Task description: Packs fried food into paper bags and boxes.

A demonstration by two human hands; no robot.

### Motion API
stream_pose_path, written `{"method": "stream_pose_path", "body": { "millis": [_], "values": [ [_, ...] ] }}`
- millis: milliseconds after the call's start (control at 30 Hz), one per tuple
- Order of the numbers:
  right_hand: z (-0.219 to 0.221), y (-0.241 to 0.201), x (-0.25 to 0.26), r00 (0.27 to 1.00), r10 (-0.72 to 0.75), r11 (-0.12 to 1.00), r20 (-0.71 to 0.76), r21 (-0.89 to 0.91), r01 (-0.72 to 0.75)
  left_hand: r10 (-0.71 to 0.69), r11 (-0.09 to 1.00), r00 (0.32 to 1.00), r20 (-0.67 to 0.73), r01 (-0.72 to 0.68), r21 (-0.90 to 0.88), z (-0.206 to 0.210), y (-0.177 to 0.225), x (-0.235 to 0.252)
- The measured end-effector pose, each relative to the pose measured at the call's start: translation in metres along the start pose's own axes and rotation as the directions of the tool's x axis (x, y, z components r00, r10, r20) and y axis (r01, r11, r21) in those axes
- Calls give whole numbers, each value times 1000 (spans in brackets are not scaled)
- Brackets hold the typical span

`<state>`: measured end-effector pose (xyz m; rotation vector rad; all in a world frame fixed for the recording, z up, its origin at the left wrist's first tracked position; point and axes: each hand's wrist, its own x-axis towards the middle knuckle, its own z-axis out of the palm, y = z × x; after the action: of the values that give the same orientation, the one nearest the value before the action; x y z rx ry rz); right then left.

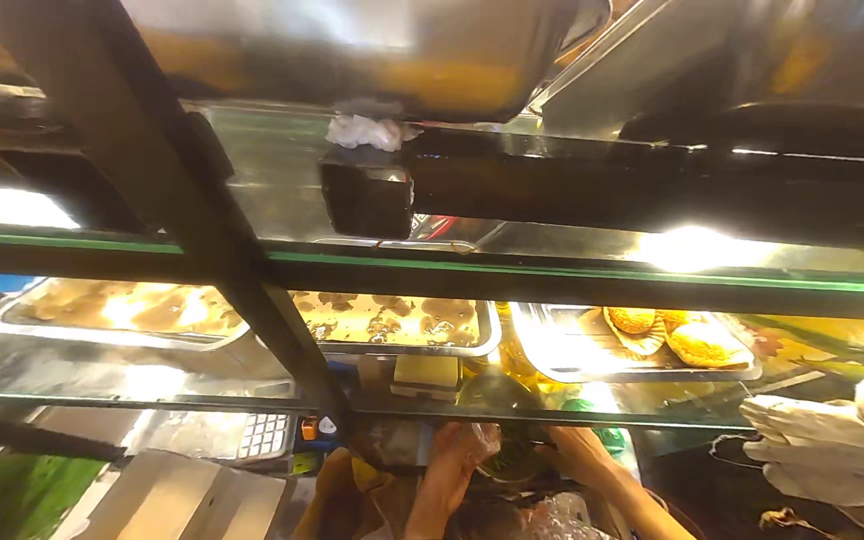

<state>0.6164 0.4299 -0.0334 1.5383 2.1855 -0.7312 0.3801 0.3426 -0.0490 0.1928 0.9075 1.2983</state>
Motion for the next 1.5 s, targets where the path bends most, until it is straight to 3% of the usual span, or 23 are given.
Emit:
{"method": "stream_pose_path", "body": {
  "millis": [67, 133, 200, 267, 333, 400, 500, 633, 767, 833, 867, 900, 967, 1033, 1100, 1200, 1333, 1500],
  "values": [
    [-10, -8, -13, 998, -59, 997, -28, 41, 60, 69, 993, 994, 89, -77, 91, -2, 5, -10],
    [-27, -24, -38, 981, -170, 954, -88, 233, 186, 149, 954, 978, 147, -182, 240, -1, 12, -24],
    [-41, -43, -65, 950, -293, 782, -110, 544, 304, 268, 856, 935, 231, -341, 389, 6, 20, -44],
    [-46, -67, -93, 904, -380, 553, -196, 736, 392, 378, 696, 870, 317, -493, 522, 22, 30, -71],
    [-45, -87, -114, 859, -365, 405, -359, 770, 494, 429, 572, 816, 389, -578, 582, 39, 41, -96],
    [-44, -95, -125, 816, -336, 344, -471, 745, 572, 454, 524, 775, 440, -631, 572, 49, 49, -114],
    [-44, -96, -129, 801, -326, 231, -502, 779, 583, 462, 566, 758, 460, -651, 506, 52, 55, -127],
    [-46, -100, -130, 835, -330, 108, -440, 862, 496, 437, 716, 823, 363, -563, 414, 45, 59, -134],
    [-45, -102, -126, 847, -153, 47, -509, 853, 520, 448, 803, 871, 201, -491, 339, 27, 50, -138],
    [-40, -95, -119, 825, -52, 98, -563, 819, 565, 466, 818, 878, 112, -475, 324, 15, 49, -138],
    [-38, -90, -115, 818, -68, 226, -571, 790, 570, 466, 820, 881, 85, -466, 333, 9, 49, -138],
    [-36, -84, -111, 827, -107, 427, -551, 726, 539, 458, 821, 886, 71, -452, 348, 4, 50, -139],
    [-32, -66, -92, 904, -155, 781, -399, 511, 359, 427, 831, 901, 71, -423, 361, 1, 48, -140],
    [-30, -45, -59, 985, -82, 942, -154, 310, 127, 399, 849, 913, 82, -401, 343, 2, 43, -137],
    [-19, -21, -19, 999, -12, 995, -29, 94, 15, 375, 881, 925, 60, -375, 289, 1, 34, -127],
    [-1, -5, 13, 997, 23, 995, 80, -101, -15, 315, 939, 942, -115, -292, 179, 1, 24, -111],
    [-5, -1, 5, 993, -52, 998, 106, -34, 56, 219, 976, 943, -250, -212, 56, -4, 21, -96],
    [-29, -17, -31, 1000, 16, 998, 19, -67, -14, 106, 990, 943, -315, -130, -54, -11, 20, -80]
  ]
}}
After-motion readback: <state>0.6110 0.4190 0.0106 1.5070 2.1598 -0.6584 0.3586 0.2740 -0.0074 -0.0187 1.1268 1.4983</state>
